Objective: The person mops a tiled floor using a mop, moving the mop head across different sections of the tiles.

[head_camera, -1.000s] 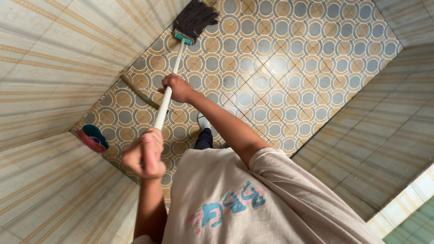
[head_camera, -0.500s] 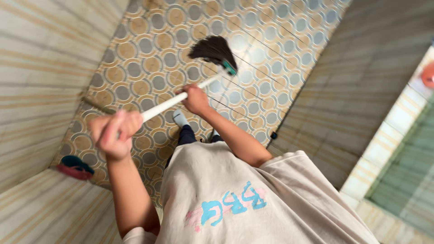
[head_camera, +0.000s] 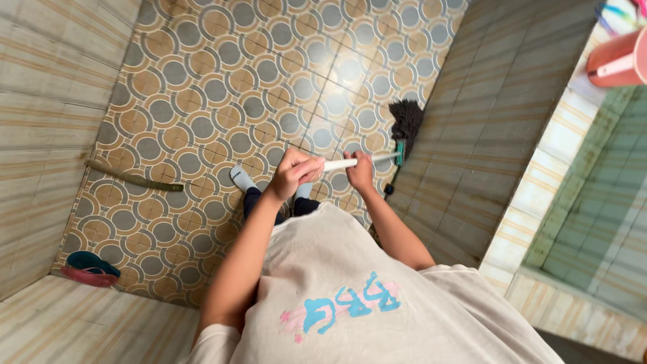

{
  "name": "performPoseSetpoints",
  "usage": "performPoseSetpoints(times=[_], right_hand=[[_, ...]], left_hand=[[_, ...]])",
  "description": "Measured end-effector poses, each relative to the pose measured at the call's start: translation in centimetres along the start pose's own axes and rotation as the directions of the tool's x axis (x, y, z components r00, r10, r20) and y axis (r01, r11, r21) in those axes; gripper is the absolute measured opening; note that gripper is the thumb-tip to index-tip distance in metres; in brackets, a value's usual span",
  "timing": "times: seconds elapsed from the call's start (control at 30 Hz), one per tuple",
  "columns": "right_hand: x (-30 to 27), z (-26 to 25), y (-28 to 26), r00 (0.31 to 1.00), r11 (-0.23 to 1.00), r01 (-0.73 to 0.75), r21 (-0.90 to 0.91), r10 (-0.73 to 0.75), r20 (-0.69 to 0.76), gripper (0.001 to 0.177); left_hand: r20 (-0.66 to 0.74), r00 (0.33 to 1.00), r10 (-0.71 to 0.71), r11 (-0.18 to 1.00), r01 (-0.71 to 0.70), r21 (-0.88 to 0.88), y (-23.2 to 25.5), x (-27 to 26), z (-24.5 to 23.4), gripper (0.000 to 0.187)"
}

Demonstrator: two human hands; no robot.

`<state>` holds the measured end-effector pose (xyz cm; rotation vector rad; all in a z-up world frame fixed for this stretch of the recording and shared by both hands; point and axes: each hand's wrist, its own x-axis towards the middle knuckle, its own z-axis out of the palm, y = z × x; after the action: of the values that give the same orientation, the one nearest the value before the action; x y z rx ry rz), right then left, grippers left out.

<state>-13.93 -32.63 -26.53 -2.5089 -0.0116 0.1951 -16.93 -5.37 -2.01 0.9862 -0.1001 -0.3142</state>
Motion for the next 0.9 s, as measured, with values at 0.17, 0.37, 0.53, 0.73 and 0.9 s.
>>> performPoseSetpoints(times=[0.17, 0.37, 0.53, 0.73, 0.9], right_hand=[[-0.9, 0.9, -1.3, 0.997, 0.999, 0.043, 0.018, -0.044, 0.062, 0.047], [-1.3, 2.1, -3.8, 0.979, 0.993, 0.098, 0.068, -0.108, 0.173, 0.050], [-0.2, 6.0, -10.1, 0.950, 0.977, 0.207, 0.058, -0.215, 0.226, 0.048], [-0.2, 14.9, -24.4, 0.847, 0.860, 0.472, 0.196, -0.504, 0.171, 0.043], [-5.1, 22.7, -39.8, 0.697, 0.715, 0.540, 0.444, -0.675, 0.241, 0.041]], left_hand=[[-0.123, 0.981, 0.150, 0.989, -0.148, 0.029, -0.3, -2.8, -0.5, 0.051], [-0.260, 0.950, 0.171, 0.982, -0.184, -0.030, -1.7, -6.2, -2.3, 0.050], [-0.383, 0.899, 0.213, 0.973, -0.229, 0.005, 1.0, -10.8, -5.6, 0.045], [-0.550, 0.734, 0.399, 0.917, -0.329, 0.226, 9.5, -21.2, -9.7, 0.045], [-0.762, 0.542, 0.355, 0.934, -0.181, 0.307, 18.0, -31.1, -7.2, 0.025]])
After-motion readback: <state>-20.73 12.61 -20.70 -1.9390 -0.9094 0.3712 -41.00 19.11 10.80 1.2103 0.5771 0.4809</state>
